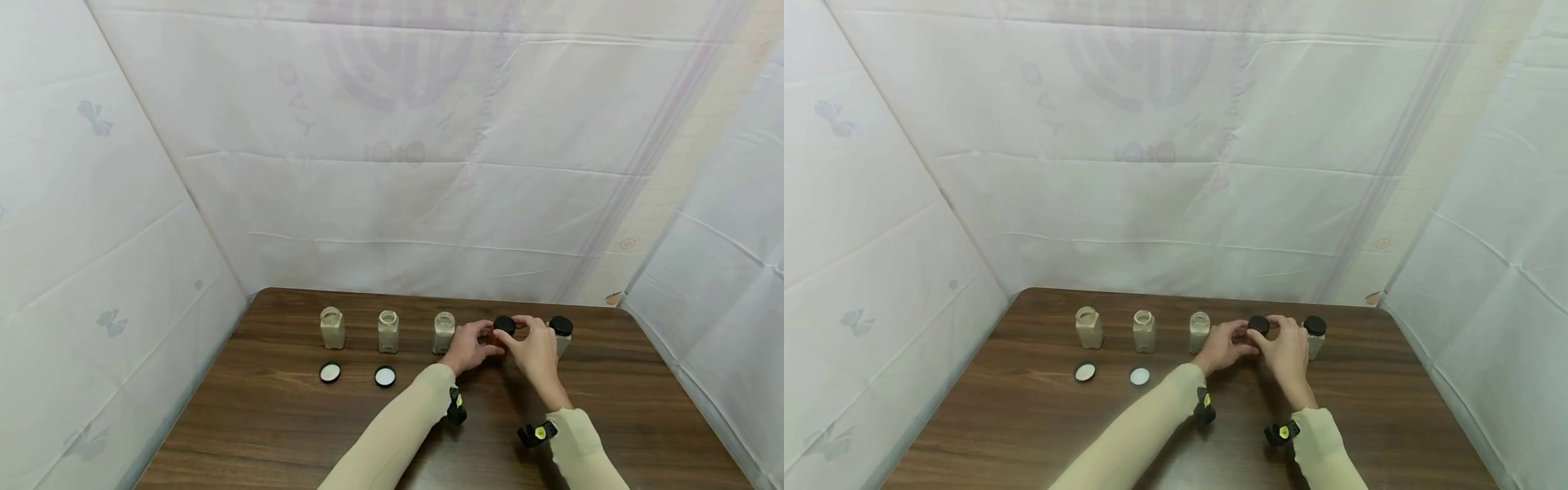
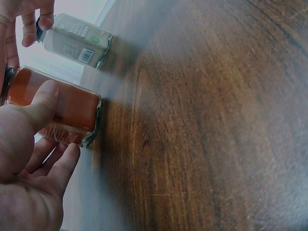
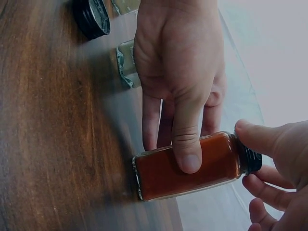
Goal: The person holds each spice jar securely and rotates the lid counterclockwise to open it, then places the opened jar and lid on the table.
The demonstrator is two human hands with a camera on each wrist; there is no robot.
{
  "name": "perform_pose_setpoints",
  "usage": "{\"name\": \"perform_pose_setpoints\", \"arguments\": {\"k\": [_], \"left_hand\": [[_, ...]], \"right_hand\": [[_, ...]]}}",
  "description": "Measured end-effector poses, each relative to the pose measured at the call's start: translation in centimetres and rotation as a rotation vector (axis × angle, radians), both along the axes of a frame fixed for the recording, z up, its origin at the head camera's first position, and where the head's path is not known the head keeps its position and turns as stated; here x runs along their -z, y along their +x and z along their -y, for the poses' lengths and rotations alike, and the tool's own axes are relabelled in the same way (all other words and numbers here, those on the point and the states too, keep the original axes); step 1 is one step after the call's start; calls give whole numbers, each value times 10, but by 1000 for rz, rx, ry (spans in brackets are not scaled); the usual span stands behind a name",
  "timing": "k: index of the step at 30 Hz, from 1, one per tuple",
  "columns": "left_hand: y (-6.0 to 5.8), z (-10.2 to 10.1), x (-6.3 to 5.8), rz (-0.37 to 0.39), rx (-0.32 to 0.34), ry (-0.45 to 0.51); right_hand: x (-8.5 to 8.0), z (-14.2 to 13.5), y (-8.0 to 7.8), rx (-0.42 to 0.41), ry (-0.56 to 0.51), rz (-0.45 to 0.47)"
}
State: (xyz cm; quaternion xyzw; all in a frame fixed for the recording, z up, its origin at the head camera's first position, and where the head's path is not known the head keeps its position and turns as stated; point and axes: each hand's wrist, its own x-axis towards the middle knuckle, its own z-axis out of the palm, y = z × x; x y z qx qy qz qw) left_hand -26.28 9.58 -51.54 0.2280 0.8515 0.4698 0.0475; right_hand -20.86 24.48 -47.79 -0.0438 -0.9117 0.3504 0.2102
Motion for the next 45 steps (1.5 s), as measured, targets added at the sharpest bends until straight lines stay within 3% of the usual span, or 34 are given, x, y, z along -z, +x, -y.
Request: {"name": "perform_pose_setpoints", "arguments": {"k": [10, 19, 28, 34, 45], "left_hand": [[1, 0, -2, -12, 0, -1], [1, 1, -2, -3, 2, 1], [1, 1, -2, -23, 9, 20], [1, 1, -2, -22, 16, 21], [3, 2, -4, -19, 14, -14]], "right_hand": [[0, 0, -1, -30, -9, -4], [-4, -5, -1, -131, 13, -25], [-13, -11, 0, -222, 85, 56], [-15, -12, 0, -222, 82, 93], [-9, -8, -1, -130, 14, -25]]}}
